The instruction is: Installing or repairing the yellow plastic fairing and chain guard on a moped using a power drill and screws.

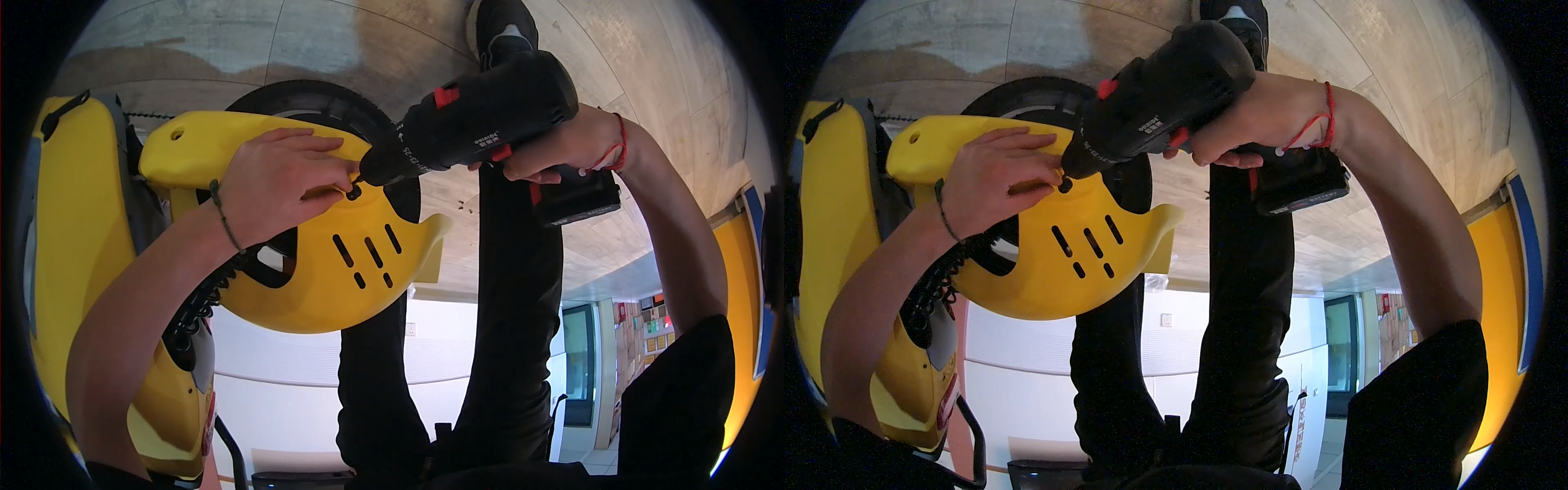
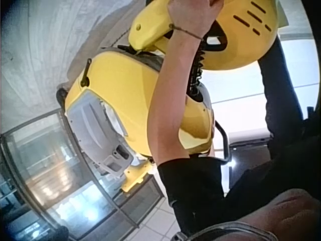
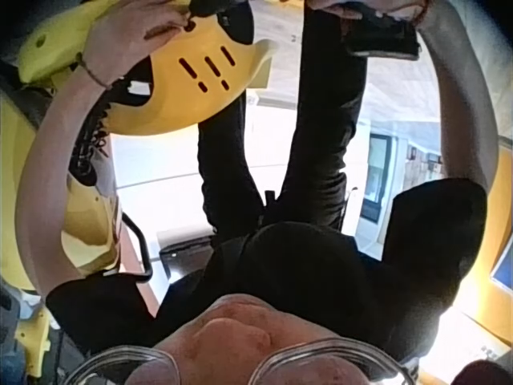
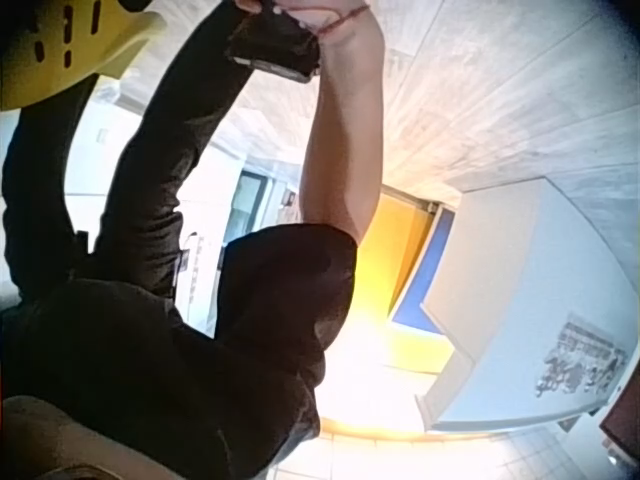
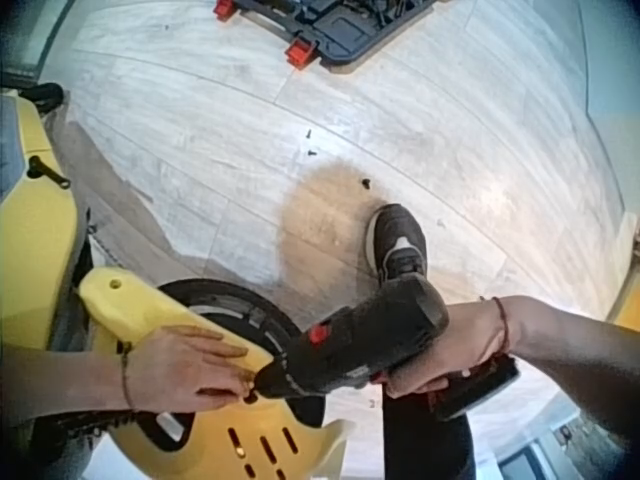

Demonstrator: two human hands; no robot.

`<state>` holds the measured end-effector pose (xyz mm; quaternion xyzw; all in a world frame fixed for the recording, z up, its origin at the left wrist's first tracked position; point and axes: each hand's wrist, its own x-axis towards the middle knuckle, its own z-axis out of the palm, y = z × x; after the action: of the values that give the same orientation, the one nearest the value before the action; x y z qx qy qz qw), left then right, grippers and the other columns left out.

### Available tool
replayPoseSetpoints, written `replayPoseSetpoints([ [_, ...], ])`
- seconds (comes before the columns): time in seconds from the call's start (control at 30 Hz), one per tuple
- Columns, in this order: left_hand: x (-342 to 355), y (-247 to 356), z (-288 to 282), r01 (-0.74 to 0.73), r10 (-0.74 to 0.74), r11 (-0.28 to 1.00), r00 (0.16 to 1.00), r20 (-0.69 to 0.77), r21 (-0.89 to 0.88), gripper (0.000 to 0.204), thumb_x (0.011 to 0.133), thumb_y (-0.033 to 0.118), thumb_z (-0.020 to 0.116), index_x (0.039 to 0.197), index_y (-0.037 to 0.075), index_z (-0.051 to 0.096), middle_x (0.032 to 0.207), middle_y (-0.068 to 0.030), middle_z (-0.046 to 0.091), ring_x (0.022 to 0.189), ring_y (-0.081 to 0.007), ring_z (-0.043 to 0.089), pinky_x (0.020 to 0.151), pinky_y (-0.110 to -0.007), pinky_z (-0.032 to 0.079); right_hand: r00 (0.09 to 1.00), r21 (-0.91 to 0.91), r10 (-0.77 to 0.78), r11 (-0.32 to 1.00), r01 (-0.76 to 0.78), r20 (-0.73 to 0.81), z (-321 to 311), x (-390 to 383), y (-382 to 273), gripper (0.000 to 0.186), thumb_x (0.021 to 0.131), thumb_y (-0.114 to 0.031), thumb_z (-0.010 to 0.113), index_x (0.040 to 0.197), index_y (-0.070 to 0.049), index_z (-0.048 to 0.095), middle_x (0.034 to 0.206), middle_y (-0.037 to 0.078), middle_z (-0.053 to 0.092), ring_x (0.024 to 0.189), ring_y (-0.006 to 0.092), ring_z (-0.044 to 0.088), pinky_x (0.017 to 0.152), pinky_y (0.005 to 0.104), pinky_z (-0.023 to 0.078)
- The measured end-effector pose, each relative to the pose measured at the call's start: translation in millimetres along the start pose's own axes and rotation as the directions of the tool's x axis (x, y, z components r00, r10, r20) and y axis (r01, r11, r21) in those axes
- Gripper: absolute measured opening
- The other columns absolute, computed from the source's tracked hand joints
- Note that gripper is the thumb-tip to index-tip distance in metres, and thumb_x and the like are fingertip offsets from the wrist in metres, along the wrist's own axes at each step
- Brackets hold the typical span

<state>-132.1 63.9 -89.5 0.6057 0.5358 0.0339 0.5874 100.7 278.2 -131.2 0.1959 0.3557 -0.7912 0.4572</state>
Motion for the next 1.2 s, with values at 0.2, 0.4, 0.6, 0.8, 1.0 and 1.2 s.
replayPoseSetpoints([
  [0.2,1,0,-1,0.001,-0.001,1.0,1.0,0.017,-0.006,0.01,0.074,0.015,0.071,0.083,0.012,0.068,0.101,0.0024,0.07,0.11,-0.0202,0.06,0.099,-0.038,0.043,0.998,0.036,-0.067,0.997,0.066,0.018,0,0,4,0.035,0.073,-0.005,0.061,0.107,-0.002,0.063,0.063,0.003,0.059,0.043,0.0076,0.049,0.044,0.0217,0.043],
  [0.4,1,-1,-1,-0.006,0.005,1.0,1.0,0.021,0.014,0.009,0.075,0.017,0.069,0.083,0.013,0.067,0.103,0.0045,0.069,0.111,-0.0176,0.059,0.097,-0.037,0.044,0.997,0.057,-0.072,0.996,0.07,0.025,1,0,7,0.036,0.072,-0.004,0.061,0.108,-0.002,0.062,0.064,0.003,0.059,0.043,0.0076,0.049,0.043,0.0213,0.043],
  [0.6,1,-1,-2,-0.014,0.014,1.0,1.0,0.027,0.01,0.009,0.076,0.017,0.069,0.083,0.013,0.067,0.104,0.0041,0.069,0.111,-0.0178,0.059,0.096,-0.037,0.044,0.997,0.074,-0.064,0.995,0.062,0.034,0,1,11,0.035,0.071,-0.004,0.06,0.106,-0.002,0.062,0.062,0.003,0.058,0.043,0.0081,0.049,0.043,0.0221,0.043],
  [0.8,2,0,-2,0.002,-0.003,1.0,0.999,0.043,0.017,0.009,0.076,0.017,0.069,0.083,0.013,0.067,0.104,0.0039,0.069,0.111,-0.0181,0.059,0.096,-0.037,0.044,0.995,0.043,-0.093,0.995,0.091,0.042,-1,2,18,0.034,0.072,-0.006,0.061,0.107,-0.002,0.062,0.06,0.003,0.057,0.043,0.0077,0.049,0.043,0.0223,0.043],
  [1.0,2,0,-2,-0.003,0.002,1.0,0.999,0.046,0.02,0.009,0.076,0.018,0.069,0.084,0.013,0.067,0.106,0.0039,0.068,0.112,-0.0179,0.058,0.096,-0.037,0.044,0.998,0.058,-0.041,0.998,0.038,0.051,-1,1,17,0.034,0.073,-0.005,0.061,0.107,-0.003,0.062,0.062,0.003,0.058,0.043,0.0078,0.049,0.044,0.0227,0.044],
  [1.2,2,-1,-3,-0.01,0.009,1.0,0.999,0.053,0.017,0.01,0.076,0.018,0.069,0.085,0.013,0.067,0.106,0.0041,0.068,0.113,-0.0178,0.058,0.097,-0.037,0.044,0.997,0.057,-0.05,0.997,0.047,0.051,0,0,12,0.034,0.073,-0.003,0.06,0.107,-0.003,0.063,0.063,0.003,0.058,0.043,0.0079,0.049,0.044,0.0231,0.044],
])
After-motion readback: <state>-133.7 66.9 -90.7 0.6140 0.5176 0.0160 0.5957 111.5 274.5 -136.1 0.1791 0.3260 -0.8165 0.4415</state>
